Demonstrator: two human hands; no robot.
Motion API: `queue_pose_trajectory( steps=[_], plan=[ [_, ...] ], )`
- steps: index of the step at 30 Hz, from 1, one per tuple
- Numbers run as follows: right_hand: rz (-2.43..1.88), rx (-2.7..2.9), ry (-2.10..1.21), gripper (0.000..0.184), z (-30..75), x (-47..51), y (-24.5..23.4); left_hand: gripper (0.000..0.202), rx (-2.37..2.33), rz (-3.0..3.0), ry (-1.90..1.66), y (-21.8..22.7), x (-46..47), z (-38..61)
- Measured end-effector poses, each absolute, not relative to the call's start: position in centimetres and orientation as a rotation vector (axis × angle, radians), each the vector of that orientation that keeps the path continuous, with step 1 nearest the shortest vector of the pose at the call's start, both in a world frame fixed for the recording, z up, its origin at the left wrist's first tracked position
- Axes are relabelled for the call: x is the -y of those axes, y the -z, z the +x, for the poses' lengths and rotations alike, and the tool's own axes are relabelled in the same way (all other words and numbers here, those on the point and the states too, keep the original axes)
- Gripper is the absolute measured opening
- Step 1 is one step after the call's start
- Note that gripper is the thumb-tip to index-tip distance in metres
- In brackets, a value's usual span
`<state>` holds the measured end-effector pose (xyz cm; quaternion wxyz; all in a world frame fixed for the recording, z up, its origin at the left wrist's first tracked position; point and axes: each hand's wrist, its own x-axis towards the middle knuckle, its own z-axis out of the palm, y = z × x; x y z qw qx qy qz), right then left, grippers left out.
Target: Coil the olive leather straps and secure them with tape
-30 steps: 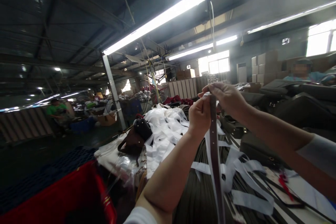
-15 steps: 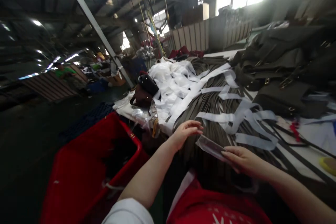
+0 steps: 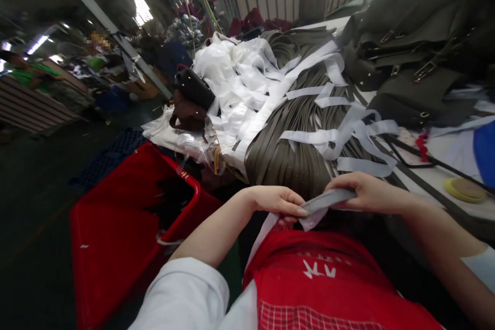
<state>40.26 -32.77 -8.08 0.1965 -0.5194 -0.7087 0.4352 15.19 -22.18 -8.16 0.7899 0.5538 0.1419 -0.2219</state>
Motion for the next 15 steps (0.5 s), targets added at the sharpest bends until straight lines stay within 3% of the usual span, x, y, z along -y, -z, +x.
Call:
queue_pose_trajectory(
  steps=[4, 8, 12, 15],
  plan=[
    [-1.459, 2.046, -1.206, 0.021, 40.4, 32.0, 7.4, 0.051, -0.225, 1.137, 0.434, 8.3, 22.4, 16.2],
    [-1.464, 2.092, -1.255, 0.028, 40.6, 31.1, 8.3, 0.037, -0.172, 1.006, 0.334, 7.2, 22.7, 15.6],
    [-1.432, 2.029, -1.270, 0.032, 37.0, 31.8, 10.1, 0.029, -0.228, 0.908, -0.265, 5.1, 22.3, 15.3],
    [-1.160, 1.929, -1.629, 0.036, 32.3, 33.9, 10.0, 0.029, -0.457, 1.041, -0.797, 5.2, 21.7, 16.3]
  ],
)
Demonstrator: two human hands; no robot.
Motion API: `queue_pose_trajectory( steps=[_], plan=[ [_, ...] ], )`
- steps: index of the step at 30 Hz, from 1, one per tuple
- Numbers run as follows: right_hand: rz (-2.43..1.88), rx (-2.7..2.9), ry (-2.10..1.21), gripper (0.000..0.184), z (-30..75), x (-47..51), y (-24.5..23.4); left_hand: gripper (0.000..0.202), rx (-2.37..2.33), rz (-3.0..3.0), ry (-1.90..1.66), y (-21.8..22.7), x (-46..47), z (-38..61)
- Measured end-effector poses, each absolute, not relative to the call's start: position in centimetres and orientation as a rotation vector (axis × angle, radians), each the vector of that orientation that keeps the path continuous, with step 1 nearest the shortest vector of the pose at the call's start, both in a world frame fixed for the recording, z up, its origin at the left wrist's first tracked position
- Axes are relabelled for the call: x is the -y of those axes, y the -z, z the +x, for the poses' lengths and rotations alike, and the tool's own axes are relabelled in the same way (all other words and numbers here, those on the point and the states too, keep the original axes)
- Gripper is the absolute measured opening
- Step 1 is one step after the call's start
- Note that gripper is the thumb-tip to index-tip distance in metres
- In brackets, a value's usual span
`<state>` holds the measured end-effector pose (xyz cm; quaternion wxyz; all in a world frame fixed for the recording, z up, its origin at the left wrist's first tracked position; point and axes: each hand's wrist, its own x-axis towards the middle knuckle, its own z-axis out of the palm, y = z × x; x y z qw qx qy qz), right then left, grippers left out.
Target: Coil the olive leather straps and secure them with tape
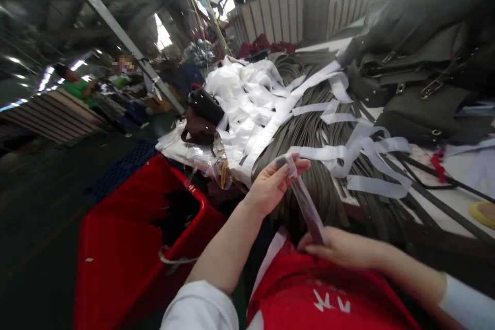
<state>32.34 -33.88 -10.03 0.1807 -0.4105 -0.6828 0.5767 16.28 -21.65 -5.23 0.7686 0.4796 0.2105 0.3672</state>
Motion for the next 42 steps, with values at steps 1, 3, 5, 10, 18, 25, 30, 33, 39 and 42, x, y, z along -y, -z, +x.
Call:
queue_pose_trajectory(
  steps=[1, 3, 5, 10, 18, 25, 30, 33, 39, 42],
  plan=[
    [-1.064, 1.871, -1.734, 0.038, 31.2, 34.6, 9.6, 0.030, -0.540, 1.152, -0.890, 5.7, 21.5, 16.6],
    [-0.939, 1.692, -1.800, 0.044, 30.3, 35.3, 8.6, 0.029, -0.646, 1.503, -0.906, 7.1, 21.5, 16.8],
    [-0.909, 1.459, -1.716, 0.055, 31.7, 34.7, 7.5, 0.028, -0.617, 1.902, -0.772, 8.3, 22.2, 16.5],
    [-1.311, 1.338, -1.305, 0.064, 39.4, 30.0, 5.9, 0.037, -0.632, 2.171, -0.469, 8.3, 24.8, 15.2],
    [-1.264, 2.004, -0.590, 0.078, 36.1, 30.9, 5.2, 0.054, -0.672, 1.272, -0.371, 5.6, 26.4, 17.2],
    [-1.501, 1.903, -0.840, 0.031, 37.2, 29.8, 8.3, 0.042, -0.644, 0.932, -0.463, 3.0, 25.5, 17.1],
    [-1.376, 2.018, -1.228, 0.043, 35.3, 32.3, 8.5, 0.032, -0.585, 0.886, -0.901, 3.3, 23.8, 17.8],
    [-1.043, 1.965, -1.686, 0.040, 33.8, 34.6, 7.6, 0.032, -0.717, 1.278, -1.261, 5.6, 23.5, 18.1],
    [-1.362, 1.297, -1.486, 0.041, 39.1, 35.9, 5.3, 0.034, -0.847, 2.220, -0.749, 9.7, 25.4, 15.4],
    [-1.635, 1.361, -1.347, 0.033, 40.9, 35.1, 5.4, 0.043, -0.816, 2.226, -0.589, 10.1, 25.9, 13.3]
  ],
)
